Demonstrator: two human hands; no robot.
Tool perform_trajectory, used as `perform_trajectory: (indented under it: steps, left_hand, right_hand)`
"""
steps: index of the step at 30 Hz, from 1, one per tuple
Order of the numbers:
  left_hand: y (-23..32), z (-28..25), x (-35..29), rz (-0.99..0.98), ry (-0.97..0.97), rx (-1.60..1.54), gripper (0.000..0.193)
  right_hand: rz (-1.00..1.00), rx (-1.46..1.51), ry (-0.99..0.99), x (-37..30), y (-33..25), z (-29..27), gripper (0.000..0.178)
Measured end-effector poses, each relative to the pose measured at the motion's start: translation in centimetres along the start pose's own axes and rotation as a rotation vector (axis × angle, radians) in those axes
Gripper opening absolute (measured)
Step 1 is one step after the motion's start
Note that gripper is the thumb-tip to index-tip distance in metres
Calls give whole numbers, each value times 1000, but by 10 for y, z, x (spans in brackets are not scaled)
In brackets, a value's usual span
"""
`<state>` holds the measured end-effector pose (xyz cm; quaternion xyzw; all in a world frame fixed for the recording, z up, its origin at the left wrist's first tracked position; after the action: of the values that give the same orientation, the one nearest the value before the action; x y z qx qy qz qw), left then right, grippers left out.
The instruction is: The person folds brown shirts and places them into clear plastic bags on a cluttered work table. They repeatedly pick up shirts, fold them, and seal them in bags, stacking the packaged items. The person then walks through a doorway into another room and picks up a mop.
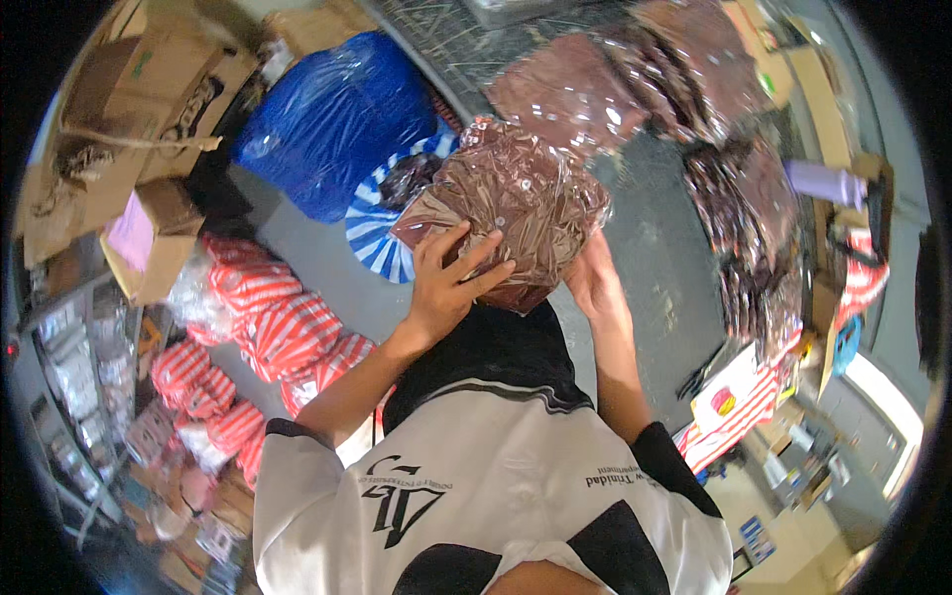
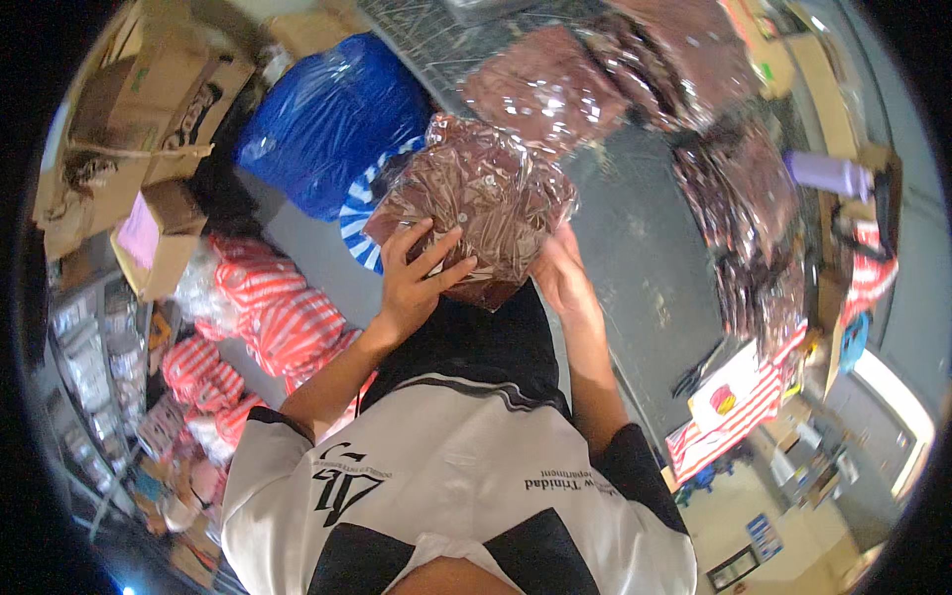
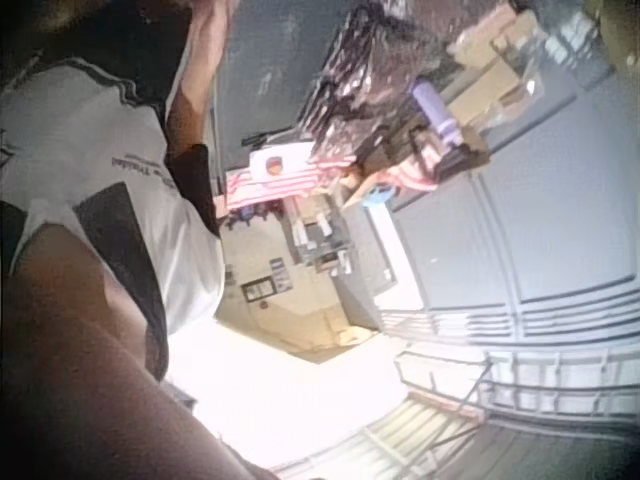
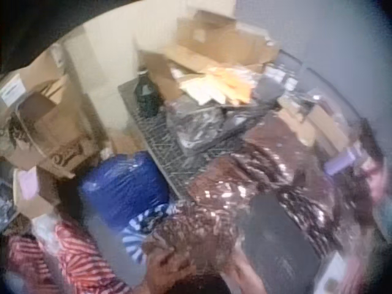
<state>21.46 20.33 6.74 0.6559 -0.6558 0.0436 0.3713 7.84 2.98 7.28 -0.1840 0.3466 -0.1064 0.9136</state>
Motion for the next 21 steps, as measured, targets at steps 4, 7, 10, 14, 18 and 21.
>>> perform_trajectory:
  steps: [4,7,10,14,18,21]
  left_hand:
    - [21,14,48,243,-38,-125,39]
    - [46,44,74,485,-69,-226,37]
    - [80,99,95,586,-237,-372,37]
    - [74,185,88,552,-472,-525,38]
    - [49,220,127,127,-213,-612,37]
    - [60,245,167,281,-329,-378,39]
  right_hand:
    - [-265,-59,297,-31,-33,-53,44]
    - [-418,88,320,-75,-53,-82,43]
    - [-498,134,403,-100,-65,-162,46]
    - [-585,-377,1244,-126,-65,-243,49]
    - [-837,-1159,1375,-132,-83,-257,53]
    - [-892,-1511,1241,-96,-86,-255,55]
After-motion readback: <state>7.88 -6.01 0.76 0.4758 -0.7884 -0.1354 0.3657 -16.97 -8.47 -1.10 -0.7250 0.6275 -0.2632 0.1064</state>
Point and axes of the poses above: each hand's wrist, its own x-axis towards the middle knuckle, its own z-axis out of the palm, y = z × x, the point moved 2 cm from there along x, towards the middle knuckle, and after that the axes turned 14 degrees about z, right-handed, at the moved point
